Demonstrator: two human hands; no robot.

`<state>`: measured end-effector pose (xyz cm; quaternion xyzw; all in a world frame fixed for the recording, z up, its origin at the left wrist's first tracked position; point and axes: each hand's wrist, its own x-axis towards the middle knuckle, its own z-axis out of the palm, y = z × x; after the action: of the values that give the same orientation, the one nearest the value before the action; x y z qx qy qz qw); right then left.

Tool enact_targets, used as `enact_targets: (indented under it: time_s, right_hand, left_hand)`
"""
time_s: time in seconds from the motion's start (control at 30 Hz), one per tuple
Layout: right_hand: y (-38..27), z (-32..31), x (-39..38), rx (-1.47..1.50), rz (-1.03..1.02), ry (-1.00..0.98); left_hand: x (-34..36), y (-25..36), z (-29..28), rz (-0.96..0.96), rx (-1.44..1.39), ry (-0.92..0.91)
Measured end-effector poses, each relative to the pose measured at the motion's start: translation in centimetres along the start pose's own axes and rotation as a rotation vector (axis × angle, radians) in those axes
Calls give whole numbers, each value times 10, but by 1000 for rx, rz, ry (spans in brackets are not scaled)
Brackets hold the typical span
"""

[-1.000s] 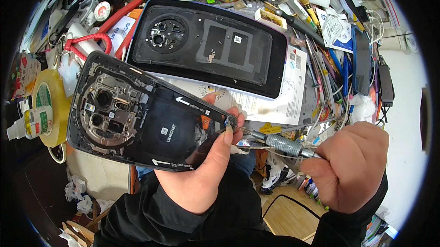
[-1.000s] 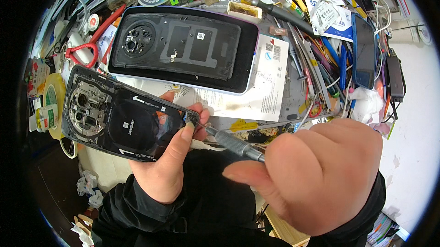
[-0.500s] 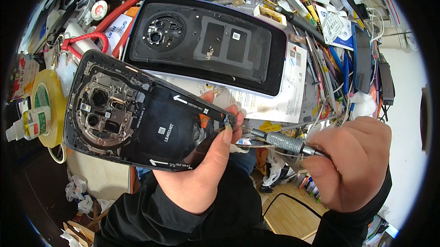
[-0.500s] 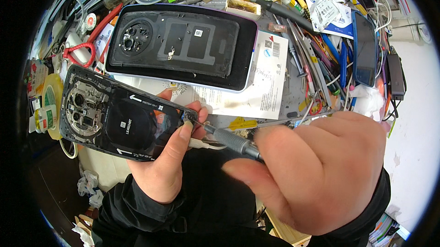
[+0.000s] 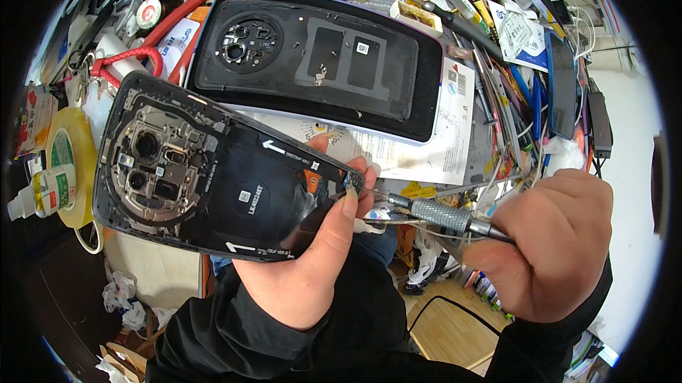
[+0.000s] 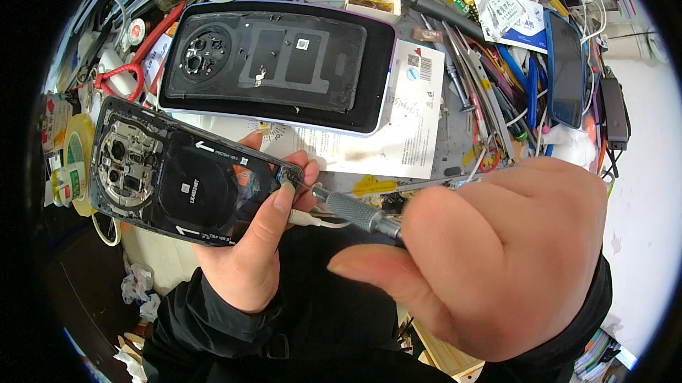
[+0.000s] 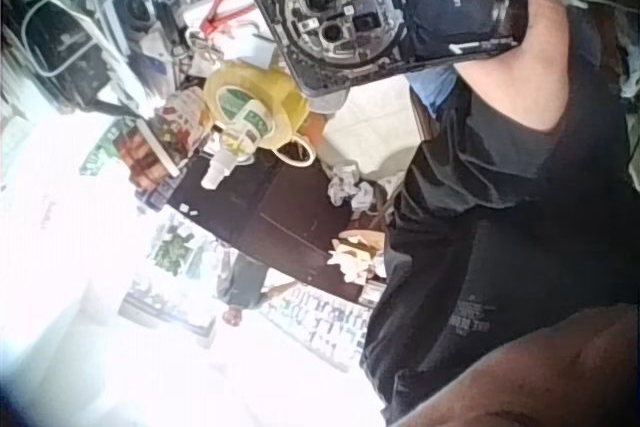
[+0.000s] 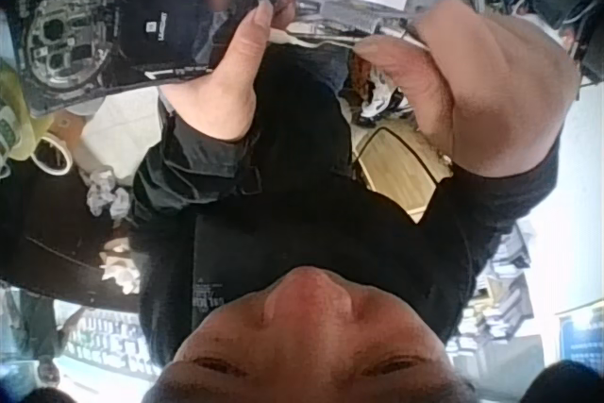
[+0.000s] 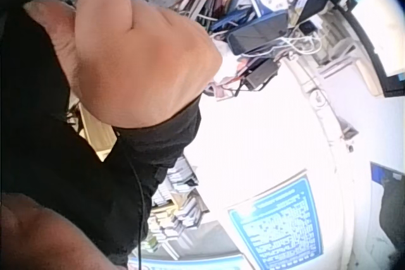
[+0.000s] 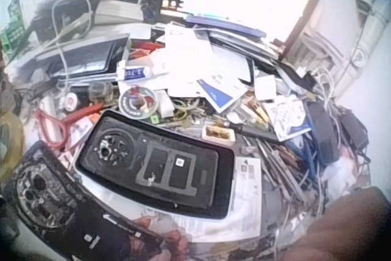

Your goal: The person uses a screwdriver to remove screws from the back of a disassembled smartphone, then switches to tweezers to adjust small internal components near the camera module. The device remains open on a cluttered workbench throughout the clip.

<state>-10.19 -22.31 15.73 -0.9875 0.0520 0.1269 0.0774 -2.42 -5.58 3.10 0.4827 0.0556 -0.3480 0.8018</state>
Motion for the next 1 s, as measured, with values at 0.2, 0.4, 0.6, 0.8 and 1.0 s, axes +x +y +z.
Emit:
enact_targets:
  time_s: [0.2, 0.4, 0.6, 0.8, 1.0]
  right_hand:
    - [4, 4, -5, -15, -12, 53]
    - [-1, 1, -2, 18, 43, 78]
    - [1, 3, -1, 57, 14, 121]
    - [3, -2, 1, -8, -26, 45]
    - [4, 2, 2, 19, -67, 80]
  left_hand:
    - [0, -2, 1, 3, 28, 25]
    - [1, -2, 2, 12, 54, 32]
    - [1, -2, 2, 11, 60, 34]
    - [1, -1, 3, 7, 42, 42]
    - [0, 1, 1, -5, 27, 5]
